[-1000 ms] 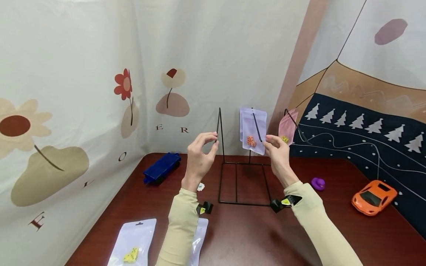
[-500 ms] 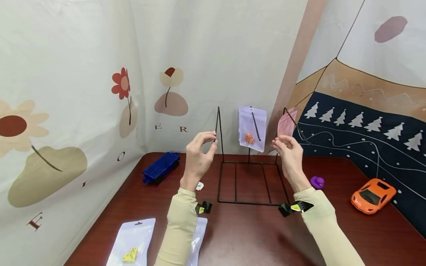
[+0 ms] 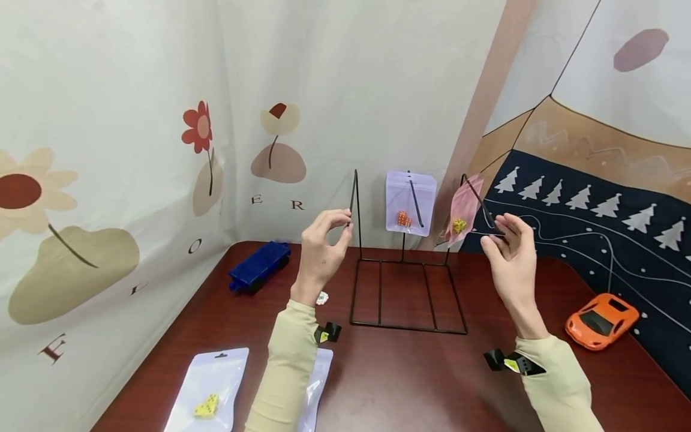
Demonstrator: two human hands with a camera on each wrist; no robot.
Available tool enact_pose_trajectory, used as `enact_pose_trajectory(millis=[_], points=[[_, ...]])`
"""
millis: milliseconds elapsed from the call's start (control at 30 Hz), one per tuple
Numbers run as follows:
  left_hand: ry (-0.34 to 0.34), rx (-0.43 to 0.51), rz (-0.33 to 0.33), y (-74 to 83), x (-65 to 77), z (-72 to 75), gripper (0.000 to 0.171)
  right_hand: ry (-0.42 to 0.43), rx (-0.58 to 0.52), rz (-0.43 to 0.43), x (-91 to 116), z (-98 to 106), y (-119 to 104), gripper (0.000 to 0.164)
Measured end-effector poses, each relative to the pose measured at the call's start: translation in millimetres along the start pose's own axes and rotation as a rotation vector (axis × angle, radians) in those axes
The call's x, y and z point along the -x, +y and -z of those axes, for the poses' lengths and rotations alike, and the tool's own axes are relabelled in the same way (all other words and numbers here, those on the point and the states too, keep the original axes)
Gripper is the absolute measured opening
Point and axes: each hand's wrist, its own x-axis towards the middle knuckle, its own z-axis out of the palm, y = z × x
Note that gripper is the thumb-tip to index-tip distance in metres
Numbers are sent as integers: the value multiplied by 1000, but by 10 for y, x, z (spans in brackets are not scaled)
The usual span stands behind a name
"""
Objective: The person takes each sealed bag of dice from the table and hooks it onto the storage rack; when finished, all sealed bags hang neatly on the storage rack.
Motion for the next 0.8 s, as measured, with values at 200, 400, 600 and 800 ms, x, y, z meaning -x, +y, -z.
enact_pose_trajectory(millis=[200,400,600,800], points=[[2,-3,-10,-7,-2,8,6,-87,146,208,69,0,-250,44],[14,-16,-35,-7,19,-48,11,-66,154,234,115,23,-283,37],[44,-21,-51,-20,47,-70,13,-13,151,291,105,36,-234,28],[104,-55,-146,123,-61,2,22,-8,116,305,66,-16,-199,22]])
